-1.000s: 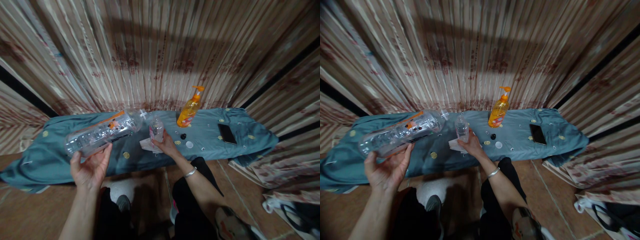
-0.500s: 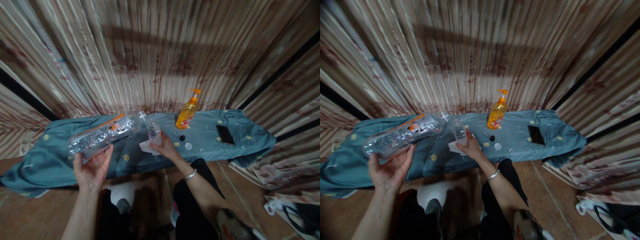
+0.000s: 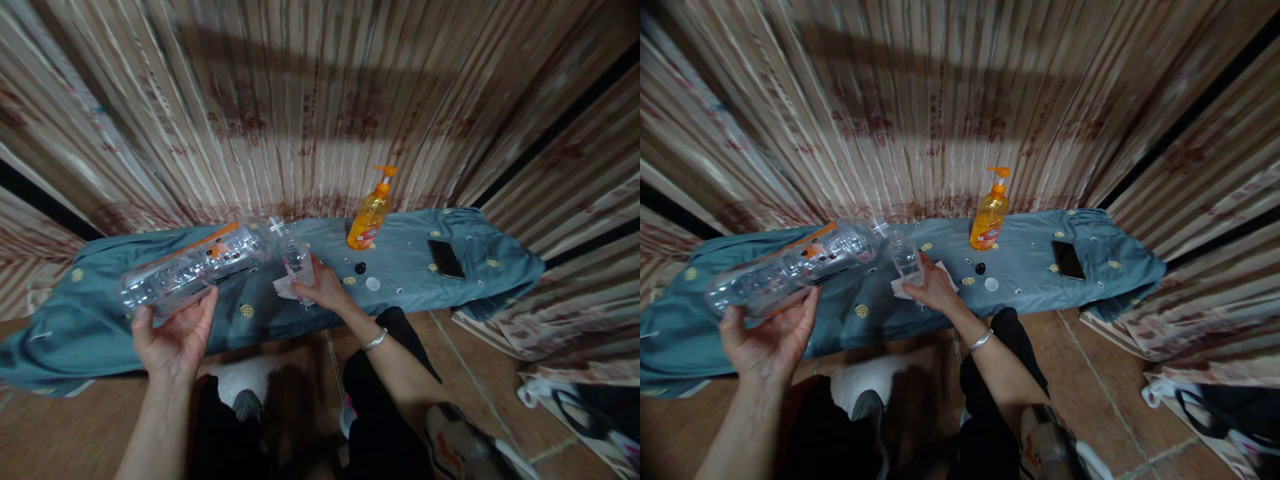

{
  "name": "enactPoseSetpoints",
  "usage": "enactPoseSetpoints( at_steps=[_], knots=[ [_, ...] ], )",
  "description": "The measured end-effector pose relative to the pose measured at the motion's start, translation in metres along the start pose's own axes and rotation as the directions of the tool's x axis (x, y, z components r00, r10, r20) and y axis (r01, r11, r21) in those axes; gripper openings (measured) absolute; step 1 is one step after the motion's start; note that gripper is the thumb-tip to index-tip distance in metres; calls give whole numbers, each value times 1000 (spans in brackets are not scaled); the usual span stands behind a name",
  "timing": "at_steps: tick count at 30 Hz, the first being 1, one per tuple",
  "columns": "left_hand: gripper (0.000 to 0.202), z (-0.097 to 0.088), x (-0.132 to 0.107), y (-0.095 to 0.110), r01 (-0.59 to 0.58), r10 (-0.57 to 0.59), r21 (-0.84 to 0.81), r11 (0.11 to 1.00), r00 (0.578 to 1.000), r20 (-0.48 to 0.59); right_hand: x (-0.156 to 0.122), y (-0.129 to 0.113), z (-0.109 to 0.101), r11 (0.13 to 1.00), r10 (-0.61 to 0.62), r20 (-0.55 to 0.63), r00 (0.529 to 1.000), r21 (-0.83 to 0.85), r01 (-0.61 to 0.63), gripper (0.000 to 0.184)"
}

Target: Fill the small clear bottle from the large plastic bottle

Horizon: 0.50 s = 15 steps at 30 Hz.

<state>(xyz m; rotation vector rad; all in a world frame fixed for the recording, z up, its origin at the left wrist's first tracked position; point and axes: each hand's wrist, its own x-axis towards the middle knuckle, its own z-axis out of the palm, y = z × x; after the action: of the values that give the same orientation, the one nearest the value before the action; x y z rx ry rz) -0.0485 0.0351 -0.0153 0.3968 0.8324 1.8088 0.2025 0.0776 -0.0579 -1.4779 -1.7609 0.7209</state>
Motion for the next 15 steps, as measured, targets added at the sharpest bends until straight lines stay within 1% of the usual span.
enactPoseSetpoints(
  at_steps=[2,6,9,12,15],
  knots=[
    [86,-1,1,-1,1,-1,2,1000,1000,-4,1,1,1,1000,-4,-6,1000,0,4,62],
    [84,-1,1,-1,13,-13,-15,1000,1000,-10,1,2,2,1000,8,-2,1000,-2,-8,64],
    [79,-1,1,0,3,-3,-20,1000,1000,23,2,3,2,1000,4,4,1000,-4,-4,63],
    [77,-1,1,0,-6,7,-34,999,999,52,1,3,2,1000,-12,-1,1000,-4,12,68],
    [79,-3,1,1,-4,5,-27,1000,1000,28,1,4,2,1000,-11,2,1000,-10,11,69]
  ],
)
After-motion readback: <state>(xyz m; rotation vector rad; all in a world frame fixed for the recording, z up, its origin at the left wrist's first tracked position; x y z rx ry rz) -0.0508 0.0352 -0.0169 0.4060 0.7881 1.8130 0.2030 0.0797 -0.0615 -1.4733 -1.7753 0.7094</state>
